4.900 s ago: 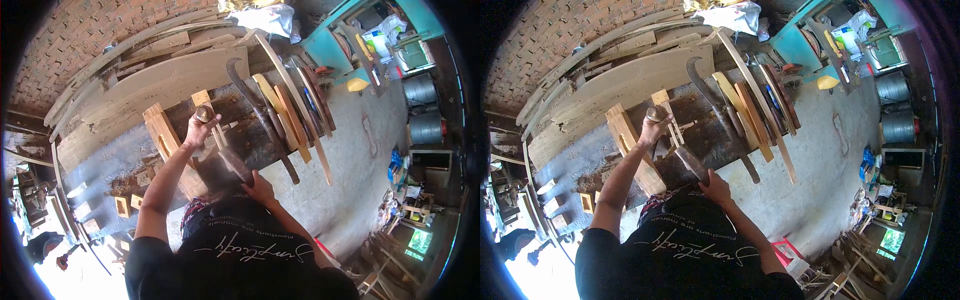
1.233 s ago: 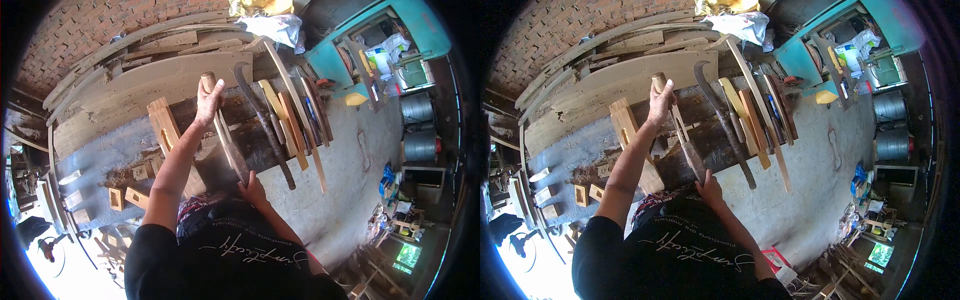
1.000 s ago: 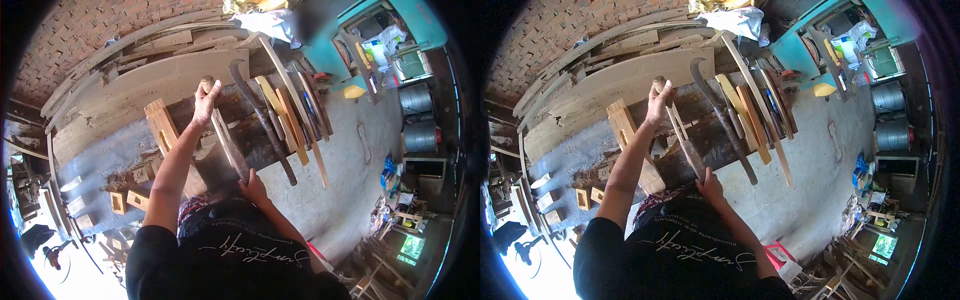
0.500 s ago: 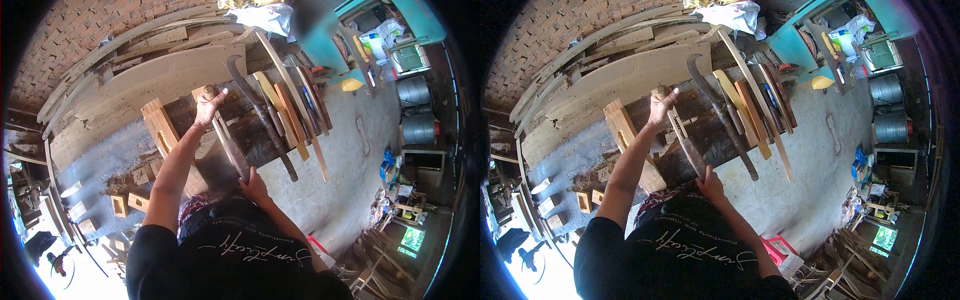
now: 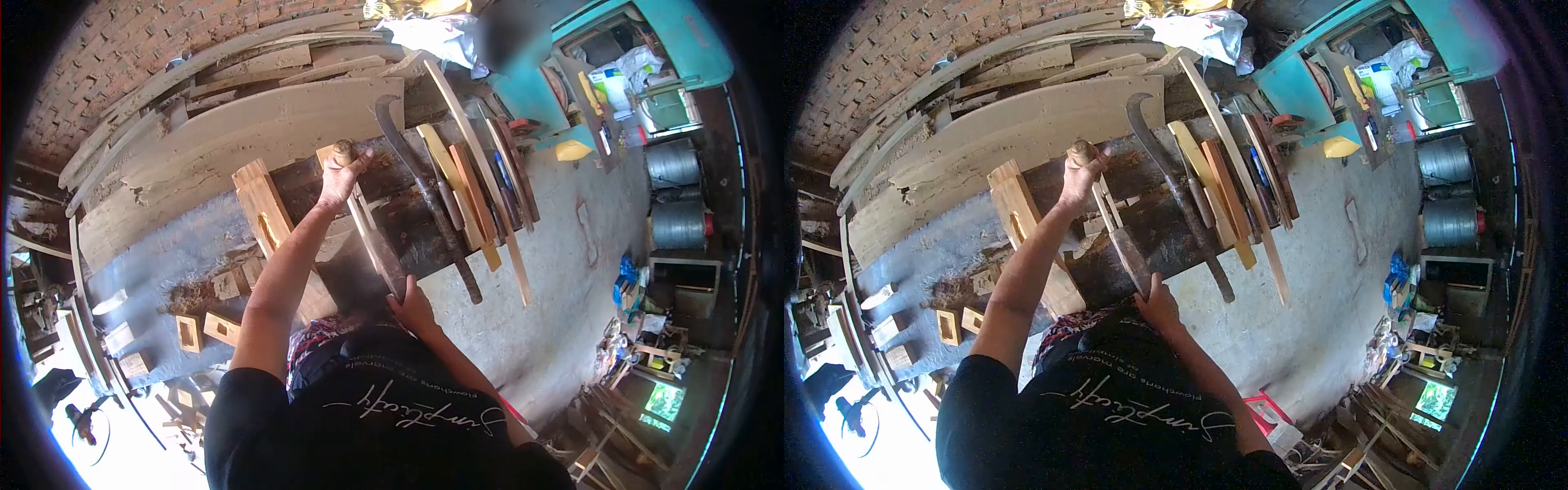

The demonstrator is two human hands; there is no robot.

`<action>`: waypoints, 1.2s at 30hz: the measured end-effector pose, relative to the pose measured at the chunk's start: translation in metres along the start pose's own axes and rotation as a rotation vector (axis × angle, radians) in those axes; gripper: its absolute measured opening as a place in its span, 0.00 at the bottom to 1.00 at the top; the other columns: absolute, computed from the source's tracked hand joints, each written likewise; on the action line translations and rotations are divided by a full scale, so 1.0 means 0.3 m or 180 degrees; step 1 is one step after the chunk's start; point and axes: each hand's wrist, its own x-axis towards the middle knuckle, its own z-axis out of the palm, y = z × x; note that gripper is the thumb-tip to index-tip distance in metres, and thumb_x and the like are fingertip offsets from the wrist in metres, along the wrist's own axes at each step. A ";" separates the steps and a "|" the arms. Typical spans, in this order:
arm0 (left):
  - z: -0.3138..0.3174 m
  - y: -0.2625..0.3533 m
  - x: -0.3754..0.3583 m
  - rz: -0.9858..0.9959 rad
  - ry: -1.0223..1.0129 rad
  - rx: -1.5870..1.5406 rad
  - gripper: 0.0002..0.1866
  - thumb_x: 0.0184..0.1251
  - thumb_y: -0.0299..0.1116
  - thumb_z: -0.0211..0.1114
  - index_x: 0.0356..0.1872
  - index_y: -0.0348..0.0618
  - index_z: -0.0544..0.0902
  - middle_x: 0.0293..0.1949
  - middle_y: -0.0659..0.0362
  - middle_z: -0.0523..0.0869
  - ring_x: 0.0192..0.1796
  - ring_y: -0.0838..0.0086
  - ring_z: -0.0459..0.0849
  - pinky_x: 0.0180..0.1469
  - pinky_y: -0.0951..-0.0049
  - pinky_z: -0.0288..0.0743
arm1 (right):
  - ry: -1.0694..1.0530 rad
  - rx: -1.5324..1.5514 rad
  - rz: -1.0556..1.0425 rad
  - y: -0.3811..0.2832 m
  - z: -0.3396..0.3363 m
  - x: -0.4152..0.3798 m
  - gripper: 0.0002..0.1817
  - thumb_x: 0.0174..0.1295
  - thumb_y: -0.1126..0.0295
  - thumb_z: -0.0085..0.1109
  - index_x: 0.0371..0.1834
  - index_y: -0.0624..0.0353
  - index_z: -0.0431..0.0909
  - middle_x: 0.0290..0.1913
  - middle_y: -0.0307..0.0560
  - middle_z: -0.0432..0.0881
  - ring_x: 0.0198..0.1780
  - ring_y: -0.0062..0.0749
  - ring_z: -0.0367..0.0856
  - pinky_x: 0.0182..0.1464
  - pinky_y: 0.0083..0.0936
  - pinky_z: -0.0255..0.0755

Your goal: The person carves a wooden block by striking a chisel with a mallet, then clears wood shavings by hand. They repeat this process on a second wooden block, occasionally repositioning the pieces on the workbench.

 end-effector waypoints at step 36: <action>-0.005 -0.085 -0.011 0.0387 -0.0172 0.0022 0.09 0.59 0.28 0.73 0.28 0.43 0.78 0.26 0.68 0.80 0.29 0.82 0.74 0.33 0.75 0.73 | 0.1040 -0.0050 -0.1239 -0.543 -0.585 0.227 0.43 0.57 0.51 0.66 0.69 0.68 0.59 0.49 0.73 0.79 0.49 0.63 0.82 0.52 0.48 0.75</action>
